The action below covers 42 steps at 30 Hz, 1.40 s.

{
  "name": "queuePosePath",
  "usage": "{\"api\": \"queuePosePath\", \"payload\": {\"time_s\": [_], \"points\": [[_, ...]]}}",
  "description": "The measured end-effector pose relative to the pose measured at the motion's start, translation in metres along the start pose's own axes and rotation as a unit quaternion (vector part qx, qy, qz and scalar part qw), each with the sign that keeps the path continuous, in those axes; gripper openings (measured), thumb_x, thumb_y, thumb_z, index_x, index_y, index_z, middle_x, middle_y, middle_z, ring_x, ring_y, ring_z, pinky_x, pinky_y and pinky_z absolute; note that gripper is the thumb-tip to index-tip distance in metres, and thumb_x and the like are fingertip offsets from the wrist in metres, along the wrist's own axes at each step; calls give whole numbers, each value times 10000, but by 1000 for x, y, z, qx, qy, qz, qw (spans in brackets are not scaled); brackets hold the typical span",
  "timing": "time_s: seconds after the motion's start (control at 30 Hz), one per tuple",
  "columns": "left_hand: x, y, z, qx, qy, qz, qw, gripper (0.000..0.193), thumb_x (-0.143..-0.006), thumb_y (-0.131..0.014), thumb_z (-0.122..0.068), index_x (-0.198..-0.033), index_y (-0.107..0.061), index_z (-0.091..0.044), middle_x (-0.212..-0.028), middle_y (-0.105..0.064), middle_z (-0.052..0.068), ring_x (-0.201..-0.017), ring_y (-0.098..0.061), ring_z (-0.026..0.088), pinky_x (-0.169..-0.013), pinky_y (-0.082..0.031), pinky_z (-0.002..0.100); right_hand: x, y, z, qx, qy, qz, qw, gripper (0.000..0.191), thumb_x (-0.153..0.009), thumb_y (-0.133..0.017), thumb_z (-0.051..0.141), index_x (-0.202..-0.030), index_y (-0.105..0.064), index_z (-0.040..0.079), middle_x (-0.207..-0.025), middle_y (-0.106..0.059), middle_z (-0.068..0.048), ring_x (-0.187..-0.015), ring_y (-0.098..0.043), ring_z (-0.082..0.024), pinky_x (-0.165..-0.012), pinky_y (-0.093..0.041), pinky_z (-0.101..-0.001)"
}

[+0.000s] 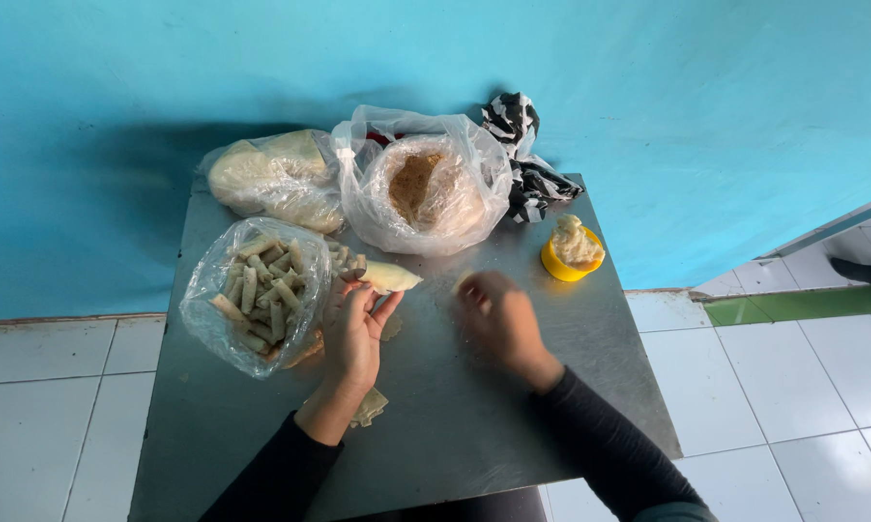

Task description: The person sits at a small metal table and folds stuffed snack rolls. They take a square wrapper, place filling from a yellow cup onto it, fold and roll the wrapper closed by hand, and place the finished roll into a plastic bag with other completed rolls.

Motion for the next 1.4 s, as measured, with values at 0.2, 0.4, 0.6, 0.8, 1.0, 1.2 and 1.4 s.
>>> {"api": "queuePosePath", "payload": {"time_s": [0.2, 0.4, 0.6, 0.8, 1.0, 1.2, 1.4], "points": [[0, 0, 4, -37, -28, -5, 999, 160, -999, -518, -62, -1155, -546, -37, -1149, -582, 71, -1068, -621, 155, -1015, -580, 419, 11, -14, 37, 64, 90, 38, 993, 80, -896, -728, 116, -948, -687, 71, -898, -673, -94, -874, -656, -297, -788, -526, -396], [-1, 0, 12, -76, -10, 20, 997, 162, -999, -557, -57, -1157, -573, -26, -1126, -636, 74, -1019, -643, 138, -966, -569, 357, 1, 4, 21, -145, -81, 154, 974, 347, -880, -726, 151, -1195, -611, 67, -957, -692, -32, -851, -657, -160, -749, -529, -309], [13, -11, 22, -240, -32, 114, 964, 224, -1002, -625, -74, -1189, -675, 40, -1042, -720, 115, -948, -676, 129, -835, -533, 284, 6, 2, 21, -339, -28, 85, 936, 387, -900, -795, 57, -1201, -558, -2, -1072, -628, -50, -984, -595, -121, -885, -517, -298], [23, -20, 16, -280, -44, 130, 950, 272, -986, -620, -126, -1192, -710, 26, -1103, -770, 102, -1019, -734, 102, -898, -571, 231, 11, -10, 5, -490, -199, 101, 843, 190, -1031, -633, 143, -1152, -626, -3, -1050, -681, -71, -943, -640, -123, -855, -526, -308], [19, -14, 25, -208, -10, 97, 973, 199, -910, -765, -63, -1075, -685, 13, -1012, -727, 60, -954, -696, 104, -867, -551, 251, 5, -11, 2, -651, -257, 64, 711, 245, -1109, -444, 197, -1215, -571, 15, -1182, -655, -93, -1085, -653, -189, -987, -526, -384], [9, 1, 31, -106, 55, 27, 992, 243, -947, -687, -50, -1165, -580, -56, -1078, -612, 23, -966, -606, 108, -835, -518, 283, -2, 0, -20, -670, -316, -50, 669, 261, -1041, -397, 199, -1186, -551, 47, -1203, -669, -93, -1097, -672, -218, -996, -550, -429], [7, -3, 15, -19, 44, 16, 999, 269, -941, -554, -76, -1209, -555, -69, -1202, -574, 40, -1097, -635, 162, -933, -571, 337, 2, 23, -23, -95, -63, -98, 989, 104, -1014, -608, 110, -1001, -649, 15, -953, -668, -112, -855, -629, -250, -760, -514, -405]]}}
Point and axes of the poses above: each hand's wrist, its own x-axis away from the middle knuckle, its own y-axis out of the back of the hand, z = x × y, the point moved 2 cm from there along -x, towards the middle knuckle
